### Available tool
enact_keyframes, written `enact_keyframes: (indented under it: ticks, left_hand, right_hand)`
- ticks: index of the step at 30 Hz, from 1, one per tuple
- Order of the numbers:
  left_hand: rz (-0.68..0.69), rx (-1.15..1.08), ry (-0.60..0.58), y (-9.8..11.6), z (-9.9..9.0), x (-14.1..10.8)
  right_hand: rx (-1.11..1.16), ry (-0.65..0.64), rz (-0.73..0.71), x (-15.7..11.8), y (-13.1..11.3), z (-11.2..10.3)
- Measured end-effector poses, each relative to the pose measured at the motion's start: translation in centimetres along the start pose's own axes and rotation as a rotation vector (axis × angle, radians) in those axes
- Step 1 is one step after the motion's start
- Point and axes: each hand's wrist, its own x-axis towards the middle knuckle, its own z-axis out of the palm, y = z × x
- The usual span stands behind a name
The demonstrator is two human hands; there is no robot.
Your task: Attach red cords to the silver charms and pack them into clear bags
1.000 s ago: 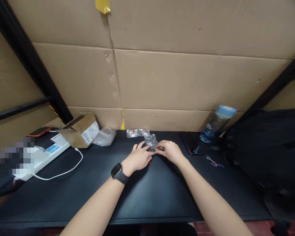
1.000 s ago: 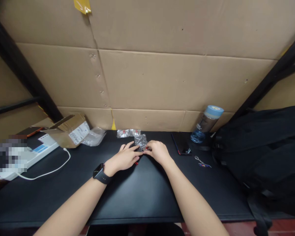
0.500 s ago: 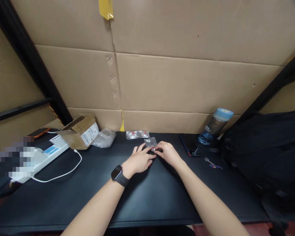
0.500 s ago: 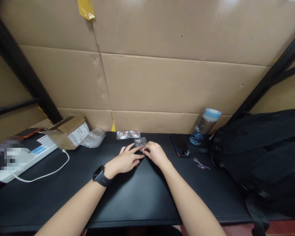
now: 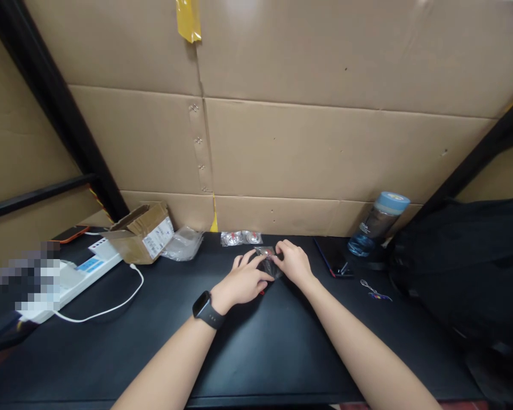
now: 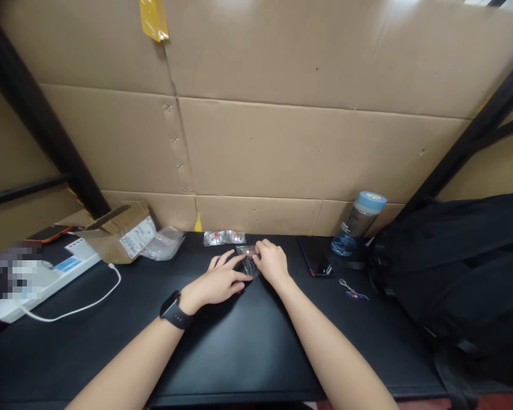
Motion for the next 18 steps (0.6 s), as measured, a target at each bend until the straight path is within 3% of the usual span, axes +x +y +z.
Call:
enact_keyframes:
  ticks: [7, 10, 15, 18]
  left_hand:
    - [0.061, -0.015, 0.193, -0.3, -0.5, 0.7]
    - [0.058, -0.016, 0.259, -0.1, -0.4, 0.9]
    - [-0.042, -0.016, 0.361, -0.6, 0.1, 1.5]
    - [-0.116, -0.046, 0.351, -1.4, 0.4, 1.9]
  right_hand:
    - [0.401, -0.081, -0.200, -0.9, 3.0, -1.6]
    - [0.359, -0.109, -0.236, -1.5, 3.0, -1.8]
    - [0.252, -0.084, -0.171, -1.8, 1.6, -0.8]
    - [0.291, -0.077, -0.127, -1.7, 1.5, -0.4]
